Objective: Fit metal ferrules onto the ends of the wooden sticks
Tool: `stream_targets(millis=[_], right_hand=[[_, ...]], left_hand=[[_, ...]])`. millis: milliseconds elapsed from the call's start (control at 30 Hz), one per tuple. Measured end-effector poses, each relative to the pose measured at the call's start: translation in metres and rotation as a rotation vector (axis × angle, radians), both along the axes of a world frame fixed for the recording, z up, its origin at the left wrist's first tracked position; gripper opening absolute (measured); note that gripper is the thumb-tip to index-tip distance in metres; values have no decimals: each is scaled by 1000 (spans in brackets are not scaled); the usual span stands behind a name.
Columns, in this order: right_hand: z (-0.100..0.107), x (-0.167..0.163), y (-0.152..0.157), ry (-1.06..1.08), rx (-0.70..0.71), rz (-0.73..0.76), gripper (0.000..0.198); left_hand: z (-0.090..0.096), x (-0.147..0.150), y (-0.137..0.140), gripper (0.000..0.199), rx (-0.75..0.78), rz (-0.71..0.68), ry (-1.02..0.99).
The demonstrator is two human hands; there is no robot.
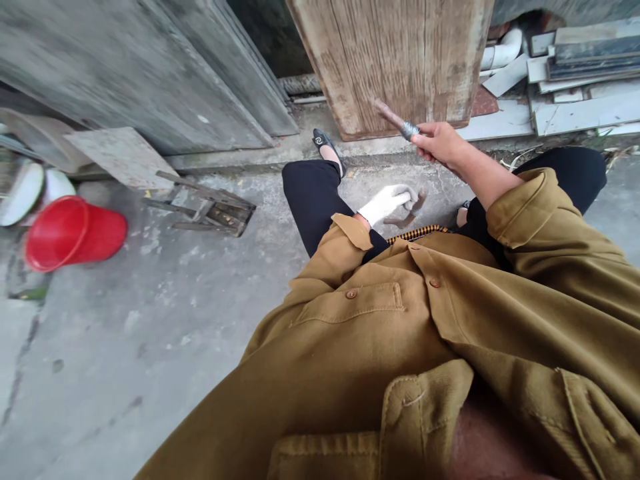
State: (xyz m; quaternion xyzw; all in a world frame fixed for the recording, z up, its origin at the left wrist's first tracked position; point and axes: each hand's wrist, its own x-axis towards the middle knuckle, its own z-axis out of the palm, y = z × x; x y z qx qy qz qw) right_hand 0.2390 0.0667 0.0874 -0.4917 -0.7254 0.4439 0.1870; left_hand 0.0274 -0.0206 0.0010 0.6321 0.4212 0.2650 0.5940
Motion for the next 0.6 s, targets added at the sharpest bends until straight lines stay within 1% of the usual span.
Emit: stream_targets(millis=[67,100,133,167,200,233,300,333,367,400,467,533,600], right_hand=[[0,-6,-2,-345,141,0,44],[2,-6,-3,-539,186,34,39],[3,-6,-4,-710,201,91,35],[5,-5,-6,-841,170,175,32],[6,-2,-7,-924,87,275,29],[7,1,-8,-953,-41,389,27],[9,8,-8,-864,-319,575,32],[11,12,-7,-770,-421,624,36],[13,15,-6,-659,-472,643,41],[16,18,-4,-536,-468,640,46],[23,20,-3,-301,-377,597,52],[27,20,-3,-114,-301,554,54],[29,17,-6,7,-269,513,54]], left_hand=[[4,1,1,15,36,-53,97],[7,0,2,15,64,-58,137],[10,-1,3,14,94,-54,167],[13,-3,5,13,123,-44,188],[15,-4,6,12,146,-29,200],[17,-5,8,10,152,-10,204],[17,-7,10,6,117,50,182],[16,-8,11,5,86,84,160],[14,-9,11,6,62,118,131],[11,-10,11,7,51,152,96],[3,-12,11,8,69,195,30],[-5,-14,12,13,107,157,4],[-13,-16,15,24,135,107,30]])
